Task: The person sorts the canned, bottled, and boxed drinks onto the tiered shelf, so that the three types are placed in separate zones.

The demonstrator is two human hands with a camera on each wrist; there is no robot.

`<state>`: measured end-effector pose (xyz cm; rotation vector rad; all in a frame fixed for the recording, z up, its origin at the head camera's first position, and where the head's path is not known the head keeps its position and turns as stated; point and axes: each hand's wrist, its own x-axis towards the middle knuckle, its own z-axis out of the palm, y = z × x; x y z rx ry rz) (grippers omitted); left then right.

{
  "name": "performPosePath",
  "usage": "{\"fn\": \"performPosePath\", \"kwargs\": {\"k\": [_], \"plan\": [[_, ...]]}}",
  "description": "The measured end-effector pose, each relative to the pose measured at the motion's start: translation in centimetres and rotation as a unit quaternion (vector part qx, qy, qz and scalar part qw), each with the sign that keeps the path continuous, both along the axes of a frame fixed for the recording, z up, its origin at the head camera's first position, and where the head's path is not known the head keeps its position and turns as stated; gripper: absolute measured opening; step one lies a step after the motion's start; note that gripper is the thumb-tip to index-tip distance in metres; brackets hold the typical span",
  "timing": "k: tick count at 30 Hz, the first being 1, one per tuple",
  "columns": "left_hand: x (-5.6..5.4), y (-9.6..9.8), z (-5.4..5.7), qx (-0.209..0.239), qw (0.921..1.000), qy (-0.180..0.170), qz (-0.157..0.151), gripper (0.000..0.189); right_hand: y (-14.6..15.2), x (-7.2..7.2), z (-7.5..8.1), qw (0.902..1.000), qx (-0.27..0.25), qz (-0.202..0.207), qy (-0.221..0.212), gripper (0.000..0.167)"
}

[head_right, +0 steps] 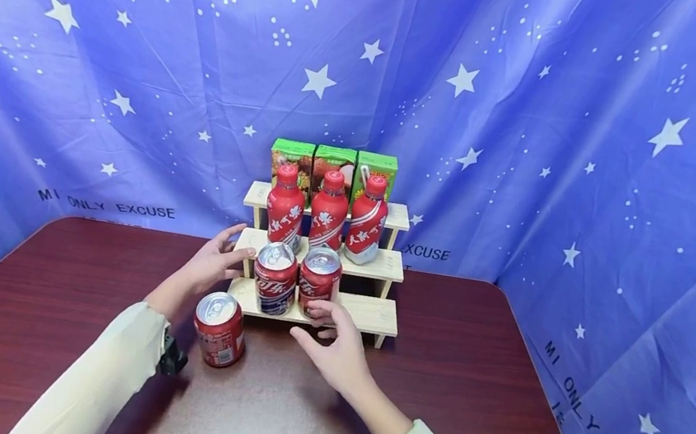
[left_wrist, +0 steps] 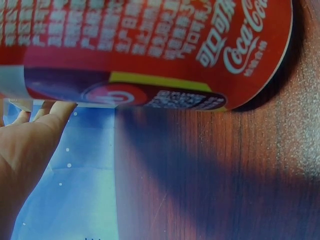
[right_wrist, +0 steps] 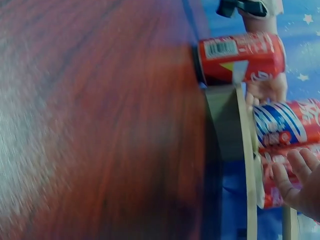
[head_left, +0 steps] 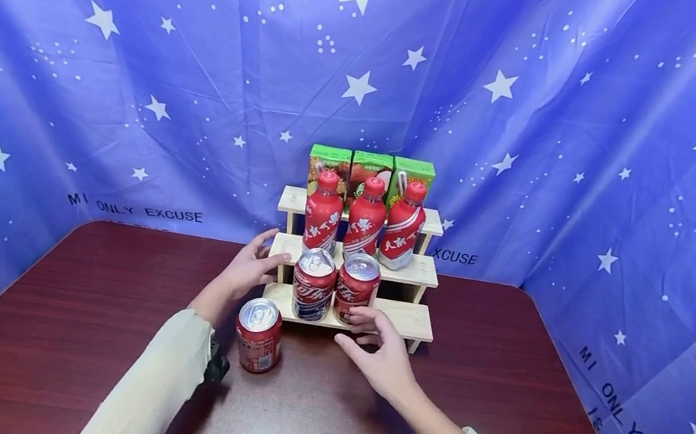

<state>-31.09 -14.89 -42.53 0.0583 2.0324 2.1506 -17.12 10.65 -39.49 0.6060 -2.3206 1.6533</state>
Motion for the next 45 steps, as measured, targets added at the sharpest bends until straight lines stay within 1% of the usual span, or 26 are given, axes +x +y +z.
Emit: {"fn": "performPosePath", "kwargs": {"k": [9,16,21,24,30,33,38,45], "plan": [[-0.1,0.0,-0.2,0.0,1.0,0.001,-0.001,0.071,-2.2,0.6,-0.9,0.9987,0.025,0.038,-0.022,0.039],[0.0,0.0,0.0,-0.002,1.0,-0.003,0.006,0.07,-3.5,0.6,-1.2,0.997,0.036,0.059,-0.034,0.041],[0.0,0.1,-0.1,0.0,1.0,-0.005,0.007,0.07,-4.4,0.4,-1.4,0.9961,0.041,0.066,-0.043,0.041],[0.0,0.1,-0.1,-0.001,1.0,-0.004,0.005,0.071,-5.0,0.0,-2.3,0.9957,0.038,0.067,-0.052,0.042],[0.1,0.1,-0.1,0.002,1.0,0.0,0.004,0.07,-5.9,-1.1,-4.7,0.9949,0.033,0.074,-0.061,0.045],[0.1,0.1,-0.1,-0.003,1.0,0.003,0.003,0.07,-6.3,-1.3,-5.3,0.9946,0.031,0.08,-0.059,0.047],[0.1,0.1,-0.1,-0.006,1.0,0.005,0.003,0.07,-7.1,-1.2,-5.2,0.9943,0.037,0.078,-0.063,0.053],[0.1,0.1,-0.1,-0.012,0.9999,0.007,0.002,0.07,-8.1,-1.2,-4.5,0.9919,0.041,0.078,-0.092,0.063]]}}
